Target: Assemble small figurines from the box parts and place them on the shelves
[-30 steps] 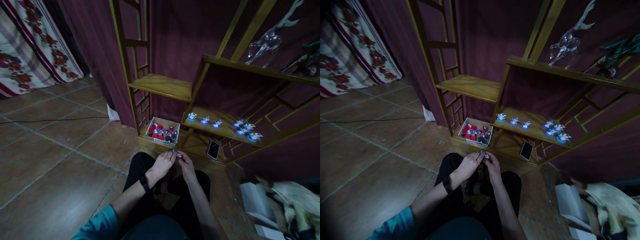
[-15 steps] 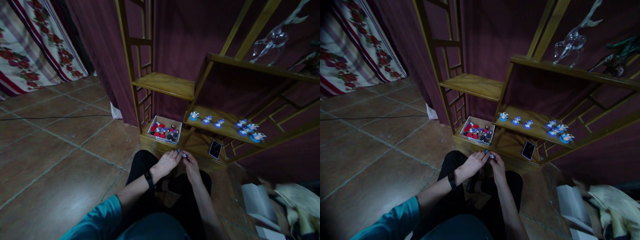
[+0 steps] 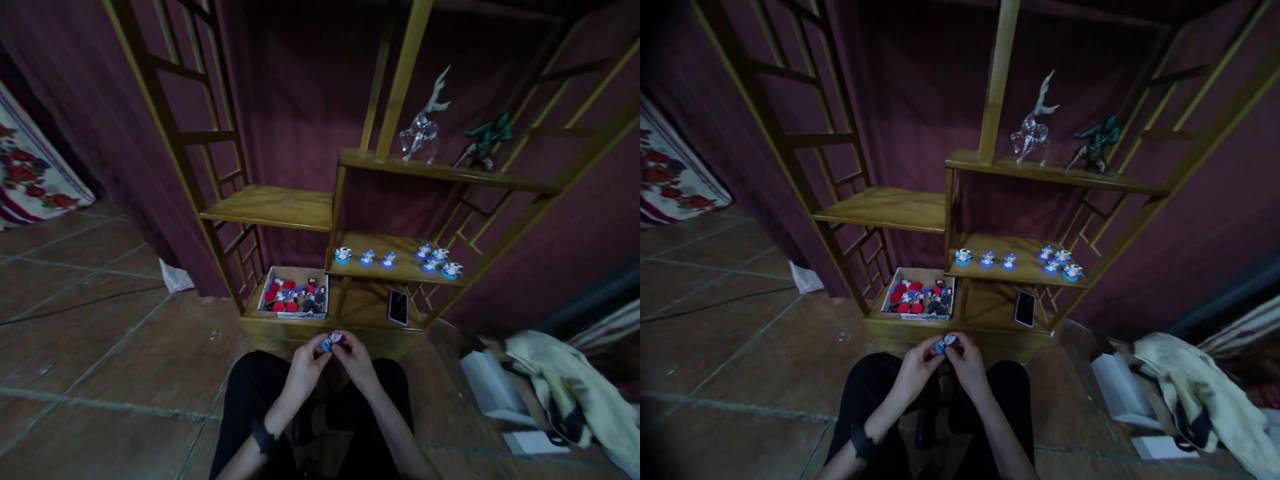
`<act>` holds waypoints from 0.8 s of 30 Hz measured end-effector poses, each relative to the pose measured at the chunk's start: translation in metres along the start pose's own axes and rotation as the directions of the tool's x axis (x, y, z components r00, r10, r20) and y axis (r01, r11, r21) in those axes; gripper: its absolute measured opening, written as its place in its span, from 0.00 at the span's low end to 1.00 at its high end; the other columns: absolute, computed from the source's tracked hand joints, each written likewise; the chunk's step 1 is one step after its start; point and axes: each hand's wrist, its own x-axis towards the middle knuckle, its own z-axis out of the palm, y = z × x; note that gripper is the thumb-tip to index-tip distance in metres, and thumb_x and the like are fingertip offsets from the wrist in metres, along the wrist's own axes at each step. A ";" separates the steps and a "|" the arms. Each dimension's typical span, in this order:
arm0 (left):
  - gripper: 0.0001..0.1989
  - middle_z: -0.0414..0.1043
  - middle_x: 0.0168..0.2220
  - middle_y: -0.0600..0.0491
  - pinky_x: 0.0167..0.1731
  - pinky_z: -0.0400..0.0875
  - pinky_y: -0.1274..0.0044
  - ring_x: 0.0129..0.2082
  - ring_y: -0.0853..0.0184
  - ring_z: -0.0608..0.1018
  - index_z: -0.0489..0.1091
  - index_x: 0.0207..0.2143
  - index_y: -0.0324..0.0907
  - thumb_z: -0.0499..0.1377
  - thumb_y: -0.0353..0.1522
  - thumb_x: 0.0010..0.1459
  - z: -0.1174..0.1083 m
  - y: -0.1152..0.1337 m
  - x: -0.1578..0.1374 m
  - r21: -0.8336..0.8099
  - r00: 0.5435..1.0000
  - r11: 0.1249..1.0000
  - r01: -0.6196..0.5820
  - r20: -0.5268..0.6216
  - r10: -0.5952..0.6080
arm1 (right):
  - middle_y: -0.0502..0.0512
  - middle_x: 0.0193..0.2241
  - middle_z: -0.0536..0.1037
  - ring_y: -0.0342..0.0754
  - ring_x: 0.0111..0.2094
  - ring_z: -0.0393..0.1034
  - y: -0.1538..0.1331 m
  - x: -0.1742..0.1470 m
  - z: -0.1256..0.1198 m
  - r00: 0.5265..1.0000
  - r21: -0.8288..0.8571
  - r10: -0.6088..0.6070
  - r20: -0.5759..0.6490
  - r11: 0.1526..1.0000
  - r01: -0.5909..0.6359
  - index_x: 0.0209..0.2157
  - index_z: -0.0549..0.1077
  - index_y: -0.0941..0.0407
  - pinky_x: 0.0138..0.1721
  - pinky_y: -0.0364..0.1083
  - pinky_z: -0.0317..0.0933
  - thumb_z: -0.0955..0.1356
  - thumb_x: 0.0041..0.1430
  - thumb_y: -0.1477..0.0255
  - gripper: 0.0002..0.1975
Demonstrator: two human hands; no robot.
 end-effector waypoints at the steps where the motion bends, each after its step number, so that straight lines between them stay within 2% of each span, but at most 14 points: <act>1: 0.17 0.75 0.37 0.49 0.40 0.69 0.71 0.36 0.65 0.75 0.68 0.43 0.39 0.58 0.30 0.48 0.001 -0.001 0.001 -0.105 0.999 0.994 0.041 0.000 -0.041 | 0.52 0.35 0.76 0.49 0.37 0.70 0.000 0.000 0.000 1.000 -0.038 -0.018 -0.007 0.999 0.018 0.37 0.73 0.53 0.43 0.49 0.63 0.67 0.48 0.71 0.12; 4: 0.18 0.74 0.30 0.52 0.33 0.69 0.75 0.30 0.68 0.75 0.67 0.41 0.39 0.62 0.32 0.44 0.004 -0.003 0.001 -0.333 0.991 0.934 0.131 0.021 -0.132 | 0.51 0.35 0.75 0.49 0.37 0.71 -0.003 0.001 -0.002 0.998 -0.114 -0.061 -0.008 0.992 0.059 0.38 0.73 0.51 0.41 0.47 0.64 0.67 0.48 0.72 0.12; 7: 0.18 0.73 0.27 0.54 0.31 0.68 0.77 0.27 0.69 0.74 0.67 0.38 0.40 0.63 0.33 0.42 0.006 -0.001 0.000 -0.415 0.985 0.894 0.171 0.045 -0.168 | 0.51 0.35 0.75 0.48 0.37 0.70 -0.012 0.002 -0.003 0.996 -0.157 -0.091 0.014 0.983 0.092 0.40 0.72 0.50 0.40 0.47 0.64 0.67 0.48 0.73 0.14; 12: 0.20 0.72 0.26 0.55 0.31 0.68 0.76 0.27 0.69 0.74 0.66 0.38 0.41 0.65 0.35 0.40 0.008 0.005 0.001 -0.417 0.979 0.887 0.200 0.039 -0.202 | 0.49 0.34 0.76 0.49 0.36 0.71 -0.028 0.003 -0.007 0.991 -0.242 -0.118 0.059 0.962 0.128 0.38 0.73 0.48 0.41 0.47 0.63 0.67 0.48 0.75 0.14; 17: 0.34 0.73 0.29 0.54 0.32 0.69 0.74 0.29 0.67 0.76 0.57 0.52 0.42 0.64 0.36 0.42 0.006 0.007 0.000 -0.423 0.965 0.870 0.255 0.062 -0.253 | 0.49 0.33 0.78 0.48 0.34 0.72 -0.037 0.010 -0.016 0.990 -0.230 -0.115 0.083 0.964 0.131 0.38 0.74 0.49 0.38 0.46 0.64 0.67 0.49 0.73 0.13; 20: 0.38 0.74 0.33 0.51 0.32 0.71 0.74 0.33 0.65 0.77 0.55 0.55 0.42 0.64 0.40 0.42 -0.001 -0.002 -0.002 -0.422 0.948 0.855 0.301 0.036 -0.316 | 0.49 0.32 0.78 0.47 0.32 0.72 -0.049 0.024 -0.030 0.988 -0.207 -0.133 0.077 0.967 0.147 0.39 0.74 0.50 0.36 0.45 0.65 0.67 0.50 0.71 0.13; 24: 0.35 0.74 0.30 0.52 0.29 0.71 0.74 0.30 0.64 0.77 0.61 0.51 0.41 0.64 0.42 0.40 -0.021 -0.030 -0.008 -0.350 0.933 0.882 0.315 -0.055 -0.355 | 0.50 0.33 0.77 0.47 0.33 0.72 -0.079 0.057 -0.061 0.972 -0.217 -0.236 0.002 0.949 0.231 0.39 0.74 0.52 0.38 0.45 0.65 0.67 0.49 0.70 0.13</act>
